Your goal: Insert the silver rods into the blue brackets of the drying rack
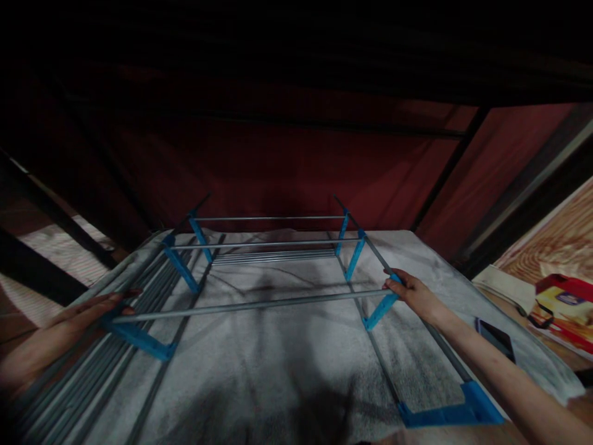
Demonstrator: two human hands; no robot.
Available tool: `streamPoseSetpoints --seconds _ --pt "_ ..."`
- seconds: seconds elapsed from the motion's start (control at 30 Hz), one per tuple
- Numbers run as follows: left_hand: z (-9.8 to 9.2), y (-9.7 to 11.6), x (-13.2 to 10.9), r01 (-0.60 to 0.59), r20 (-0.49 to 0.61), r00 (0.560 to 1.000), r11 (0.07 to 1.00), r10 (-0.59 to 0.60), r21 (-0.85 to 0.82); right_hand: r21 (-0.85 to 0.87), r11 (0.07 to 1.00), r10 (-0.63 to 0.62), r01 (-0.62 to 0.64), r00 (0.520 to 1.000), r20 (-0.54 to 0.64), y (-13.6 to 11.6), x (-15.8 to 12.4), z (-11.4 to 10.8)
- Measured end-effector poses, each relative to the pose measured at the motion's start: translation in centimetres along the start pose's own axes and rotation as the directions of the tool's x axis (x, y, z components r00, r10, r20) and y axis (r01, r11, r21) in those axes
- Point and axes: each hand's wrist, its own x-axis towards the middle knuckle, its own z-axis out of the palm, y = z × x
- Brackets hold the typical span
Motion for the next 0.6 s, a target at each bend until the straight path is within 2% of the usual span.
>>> streamPoseSetpoints --seconds 0.07,0.17,0.27,0.43,0.5,0.6 --pt "0.2 0.9 -0.7 0.069 0.043 0.997 0.997 -0.070 0.015 0.000 1.000 0.000 0.000 1.000 -0.002 0.3 0.0 0.0" --pt "0.2 1.8 -1.4 0.085 0.034 0.996 0.993 -0.088 0.082 -0.016 1.000 0.009 -0.009 1.000 -0.024 0.5 0.1 0.0" --pt "0.0 1.2 -1.0 0.095 0.085 0.991 0.991 -0.103 0.094 -0.028 0.999 0.036 -0.036 0.999 -0.020 0.6 0.5 0.2" --pt "0.1 -1.0 0.2 0.101 0.219 0.972 0.992 -0.083 -0.073 -0.022 0.995 0.099 -0.099 0.995 -0.013 0.0 0.8 0.3" --pt "0.5 -1.0 -0.2 0.117 0.210 0.974 0.981 -0.083 -0.153 -0.004 0.992 0.123 -0.123 0.992 -0.015 -0.3 0.5 0.1" --pt "0.8 -0.4 -1.4 0.136 0.134 0.986 0.935 -0.096 -0.328 0.094 0.987 0.137 -0.134 0.990 -0.026 -0.5 0.0 -0.6"
